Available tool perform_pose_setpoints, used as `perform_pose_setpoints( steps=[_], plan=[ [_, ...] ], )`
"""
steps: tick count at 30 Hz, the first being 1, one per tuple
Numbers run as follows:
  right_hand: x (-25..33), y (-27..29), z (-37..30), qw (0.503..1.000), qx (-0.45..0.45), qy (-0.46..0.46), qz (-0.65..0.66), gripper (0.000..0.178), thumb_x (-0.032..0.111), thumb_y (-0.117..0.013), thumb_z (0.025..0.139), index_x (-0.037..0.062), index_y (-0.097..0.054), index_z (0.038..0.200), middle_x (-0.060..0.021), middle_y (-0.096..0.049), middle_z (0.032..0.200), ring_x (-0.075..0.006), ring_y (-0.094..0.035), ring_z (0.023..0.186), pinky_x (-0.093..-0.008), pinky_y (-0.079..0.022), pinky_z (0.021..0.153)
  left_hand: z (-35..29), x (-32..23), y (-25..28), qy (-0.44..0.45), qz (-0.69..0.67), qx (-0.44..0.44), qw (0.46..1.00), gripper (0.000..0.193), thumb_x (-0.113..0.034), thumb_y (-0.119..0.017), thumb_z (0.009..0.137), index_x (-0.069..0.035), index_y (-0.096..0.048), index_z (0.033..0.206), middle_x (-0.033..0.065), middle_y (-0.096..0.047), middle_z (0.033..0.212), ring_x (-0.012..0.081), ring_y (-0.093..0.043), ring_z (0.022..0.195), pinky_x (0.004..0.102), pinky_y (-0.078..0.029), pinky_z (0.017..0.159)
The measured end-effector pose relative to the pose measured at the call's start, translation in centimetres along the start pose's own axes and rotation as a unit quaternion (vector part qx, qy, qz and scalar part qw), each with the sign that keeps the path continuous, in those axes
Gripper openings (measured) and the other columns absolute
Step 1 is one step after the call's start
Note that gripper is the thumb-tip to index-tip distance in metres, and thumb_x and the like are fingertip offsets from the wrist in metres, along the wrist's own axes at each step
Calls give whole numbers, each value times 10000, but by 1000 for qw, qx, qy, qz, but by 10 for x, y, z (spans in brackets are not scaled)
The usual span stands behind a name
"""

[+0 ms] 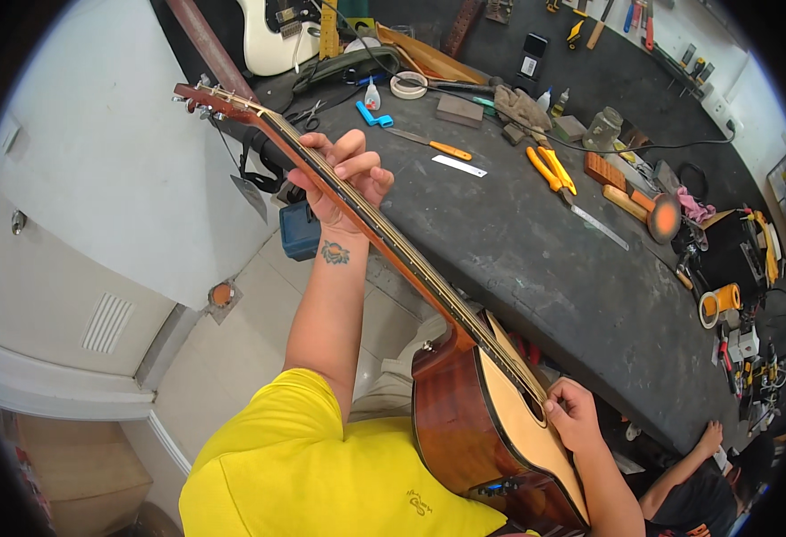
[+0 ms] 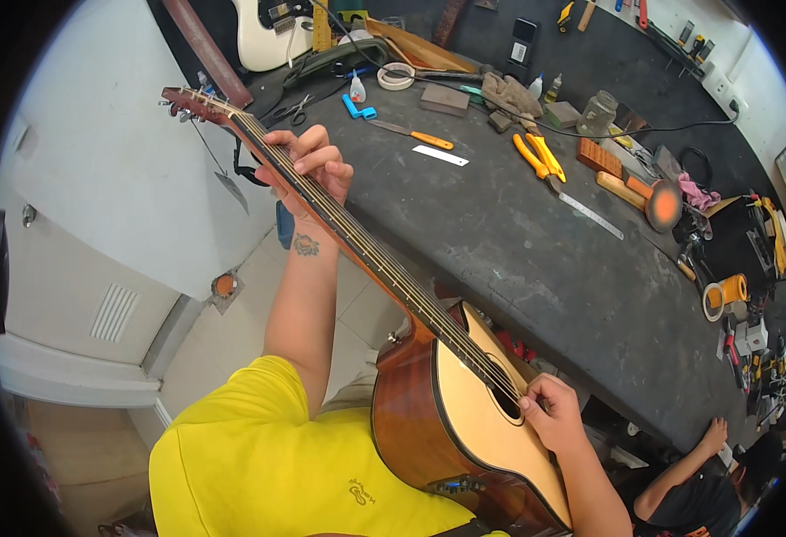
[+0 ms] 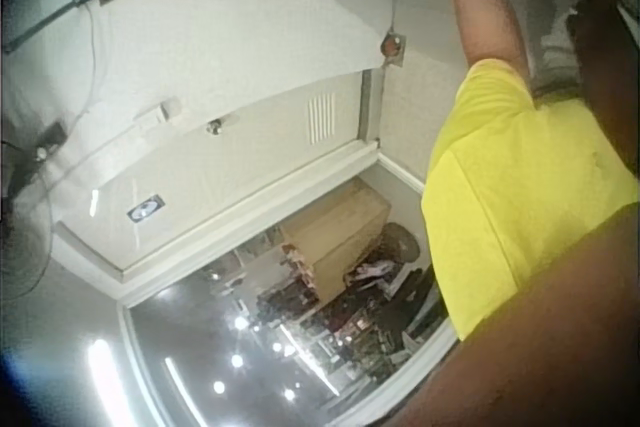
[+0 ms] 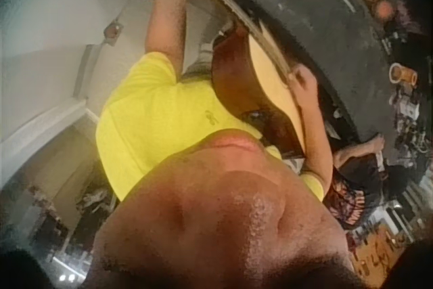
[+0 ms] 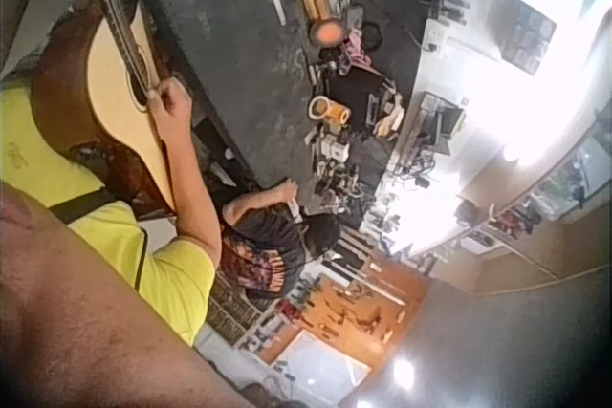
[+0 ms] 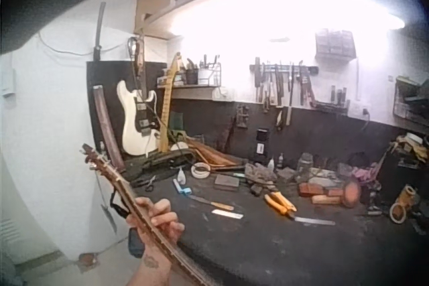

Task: The person holds an acoustic guitar, presses down on the strings along the neck with one hand, and plucks the strings with the other hand.

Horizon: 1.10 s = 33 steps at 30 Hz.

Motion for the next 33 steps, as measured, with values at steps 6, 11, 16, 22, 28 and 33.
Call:
perform_pose_setpoints(
  steps=[6, 11, 16, 22, 28, 33],
  plan=[
    [-12, 9, -5, 998, -54, -29, -18, 332, 196, -716, 929, 21, -502, 746, -50, -478, 711, -183, -456, 686, -326, -372, 646, 2, 2, 3, 4, -53, 62, 997, 409, -314, -844, 869, -324, -710, 1255, -66, -418, 957, 113, -559, 993, 552, -388, 1156],
    [-25, 14, -9, 998, -28, -51, 15, 351, 210, -647, 976, 4, -501, 732, -65, -486, 705, -172, -447, 661, -332, -372, 635, 3, 1, -3, 8, -20, 39, 999, 396, -266, -865, 846, -304, -730, 1216, -69, -432, 934, 88, -583, 954, 452, -451, 1091],
    [4, 2, -5, 997, -46, 1, 56, 325, 197, -630, 976, -15, -512, 758, -102, -501, 719, -208, -462, 667, -349, -412, 660, -1, 0, -2, 5, -14, 19, 1000, 388, -253, -870, 843, -300, -737, 1205, -70, -433, 938, 88, -582, 952, 454, -455, 1086],
    [10, 6, 4, 998, -6, -22, -53, 313, 112, -788, 841, 8, -513, 734, -71, -515, 710, -205, -476, 672, -336, -414, 651, 0, -3, -4, -9, -22, 12, 1000, 384, -240, -876, 836, -293, -744, 1193, -68, -429, 938, 88, -573, 928, 420, -452, 1049],
    [-5, 17, -3, 997, -52, -33, -55, 340, 109, -860, 775, 32, -533, 721, -41, -542, 715, -165, -485, 688, -312, -387, 635, 1, 0, -2, 5, -16, 18, 1000, 392, -246, -876, 836, -297, -743, 1201, -66, -420, 935, 82, -572, 934, 412, -448, 1073],
    [12, 11, 1, 995, -79, -20, -54, 300, 104, -788, 858, 22, -533, 723, -52, -525, 702, -172, -473, 675, -314, -387, 635, 2, 0, -3, 3, -16, 31, 999, 398, -248, -869, 845, -293, -738, 1218, -67, -417, 932, 83, -576, 941, 418, -445, 1091]
  ],
)
Point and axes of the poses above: each hand's wrist, its own z-axis towards the middle knuckle, its own y-axis out of the back of the hand, x = y × z, the point moved 6 cm from there along z, towards the middle knuckle
